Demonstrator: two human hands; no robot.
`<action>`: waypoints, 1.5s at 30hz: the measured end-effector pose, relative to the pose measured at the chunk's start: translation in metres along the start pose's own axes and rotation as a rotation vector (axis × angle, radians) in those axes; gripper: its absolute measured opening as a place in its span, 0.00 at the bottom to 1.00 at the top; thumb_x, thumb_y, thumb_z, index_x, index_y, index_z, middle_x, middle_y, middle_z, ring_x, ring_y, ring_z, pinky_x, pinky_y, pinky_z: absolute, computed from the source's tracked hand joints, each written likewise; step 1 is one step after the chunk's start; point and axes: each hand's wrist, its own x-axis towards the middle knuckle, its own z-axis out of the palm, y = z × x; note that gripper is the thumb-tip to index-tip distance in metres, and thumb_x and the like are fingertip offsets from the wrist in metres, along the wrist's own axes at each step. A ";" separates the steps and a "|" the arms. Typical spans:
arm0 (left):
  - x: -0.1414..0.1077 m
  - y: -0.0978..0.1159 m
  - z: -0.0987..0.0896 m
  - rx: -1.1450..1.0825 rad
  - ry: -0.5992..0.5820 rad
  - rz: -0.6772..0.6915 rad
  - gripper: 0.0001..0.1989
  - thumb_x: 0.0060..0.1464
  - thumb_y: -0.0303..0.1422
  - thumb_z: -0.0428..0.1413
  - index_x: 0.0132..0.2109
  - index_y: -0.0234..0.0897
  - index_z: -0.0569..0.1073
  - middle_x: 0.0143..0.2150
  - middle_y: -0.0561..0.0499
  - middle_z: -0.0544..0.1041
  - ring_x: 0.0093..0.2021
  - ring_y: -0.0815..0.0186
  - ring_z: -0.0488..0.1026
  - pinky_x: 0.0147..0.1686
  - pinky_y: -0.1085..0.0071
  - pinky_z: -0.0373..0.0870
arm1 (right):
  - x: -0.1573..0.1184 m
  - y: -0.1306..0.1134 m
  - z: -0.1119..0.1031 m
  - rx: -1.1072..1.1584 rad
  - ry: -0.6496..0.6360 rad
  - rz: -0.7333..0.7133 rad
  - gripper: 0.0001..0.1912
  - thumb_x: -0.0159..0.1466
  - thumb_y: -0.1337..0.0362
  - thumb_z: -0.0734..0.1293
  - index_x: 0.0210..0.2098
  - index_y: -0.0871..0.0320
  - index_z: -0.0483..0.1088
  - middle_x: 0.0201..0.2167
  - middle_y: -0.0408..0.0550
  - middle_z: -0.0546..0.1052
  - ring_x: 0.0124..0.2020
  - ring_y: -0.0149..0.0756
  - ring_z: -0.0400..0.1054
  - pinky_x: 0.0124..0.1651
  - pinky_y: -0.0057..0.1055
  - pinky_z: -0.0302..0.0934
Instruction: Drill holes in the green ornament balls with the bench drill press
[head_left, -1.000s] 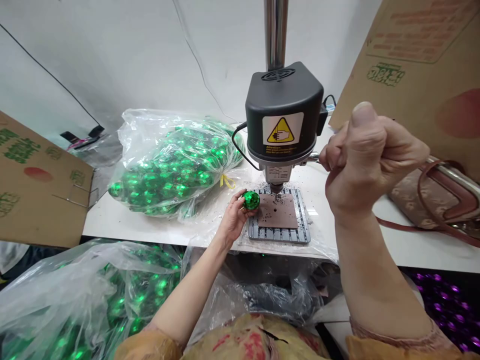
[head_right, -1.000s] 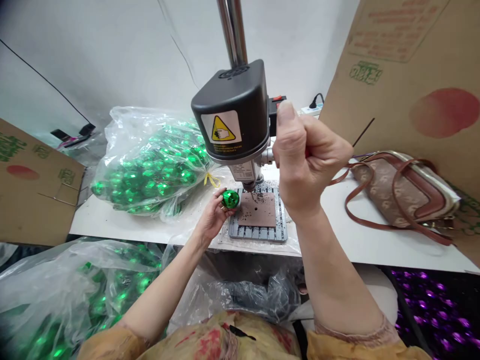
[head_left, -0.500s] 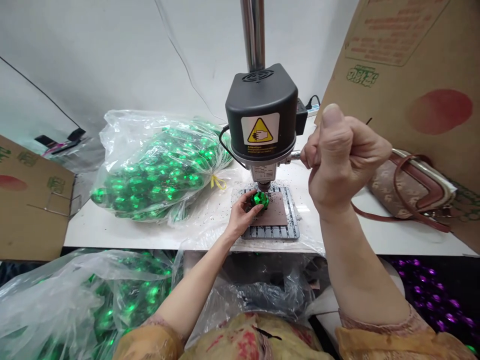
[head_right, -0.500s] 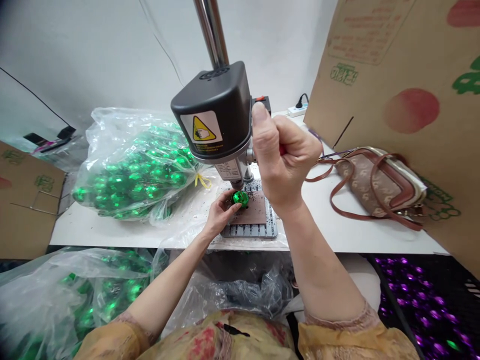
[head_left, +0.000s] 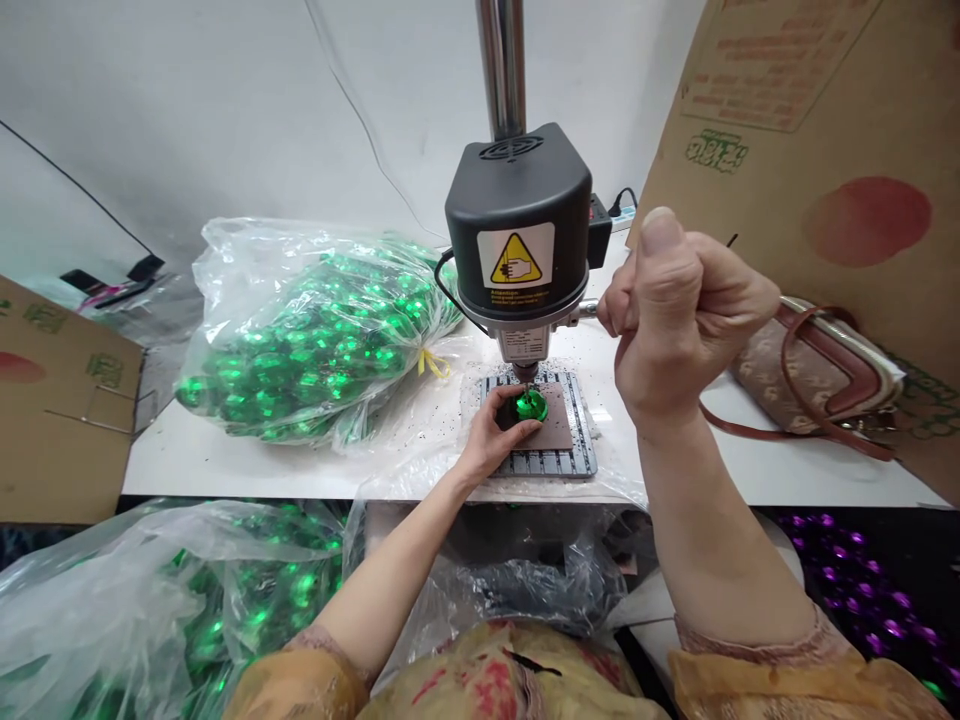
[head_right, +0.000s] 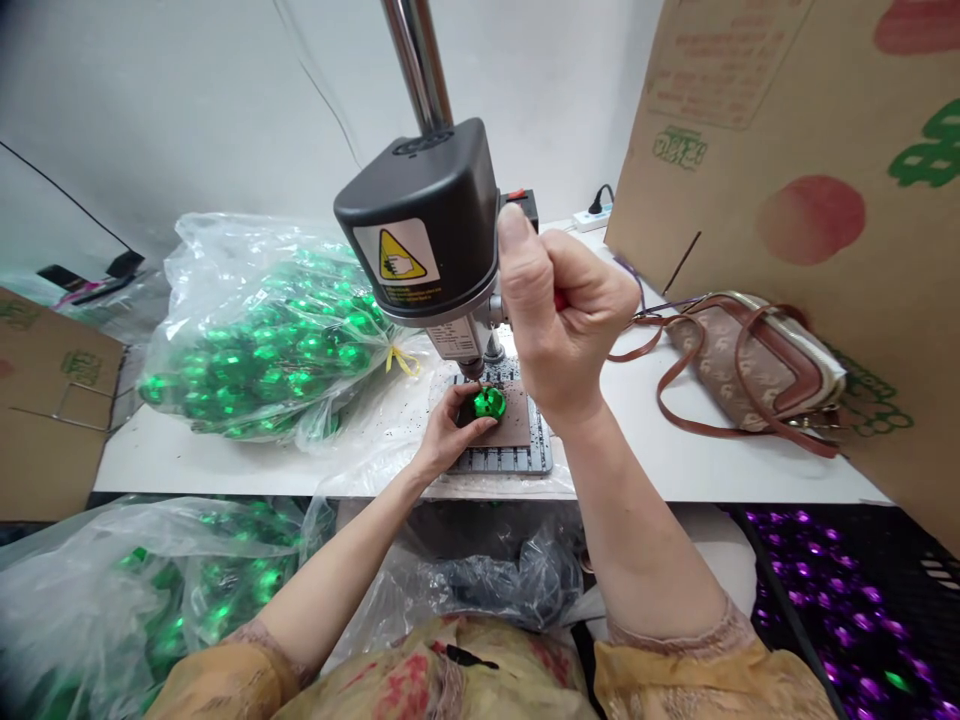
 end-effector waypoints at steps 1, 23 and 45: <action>0.000 0.000 0.000 -0.011 0.007 -0.014 0.27 0.49 0.43 0.68 0.53 0.39 0.70 0.52 0.45 0.77 0.54 0.56 0.74 0.56 0.59 0.70 | 0.000 0.000 0.000 -0.006 -0.001 -0.003 0.25 0.66 0.47 0.57 0.19 0.53 0.53 0.16 0.42 0.54 0.19 0.29 0.50 0.23 0.37 0.46; 0.001 -0.005 0.000 -0.073 -0.021 -0.017 0.29 0.49 0.43 0.68 0.53 0.38 0.69 0.54 0.43 0.76 0.55 0.57 0.74 0.56 0.60 0.69 | -0.028 0.015 -0.007 0.129 0.101 -0.099 0.29 0.64 0.56 0.63 0.14 0.57 0.44 0.11 0.39 0.49 0.14 0.24 0.44 0.21 0.35 0.42; 0.002 0.001 0.003 -0.061 0.019 -0.005 0.27 0.48 0.42 0.68 0.52 0.39 0.70 0.51 0.45 0.76 0.52 0.58 0.74 0.55 0.61 0.70 | -0.016 0.001 0.001 0.177 0.156 -0.067 0.25 0.63 0.66 0.64 0.13 0.58 0.52 0.11 0.37 0.53 0.14 0.21 0.49 0.19 0.30 0.43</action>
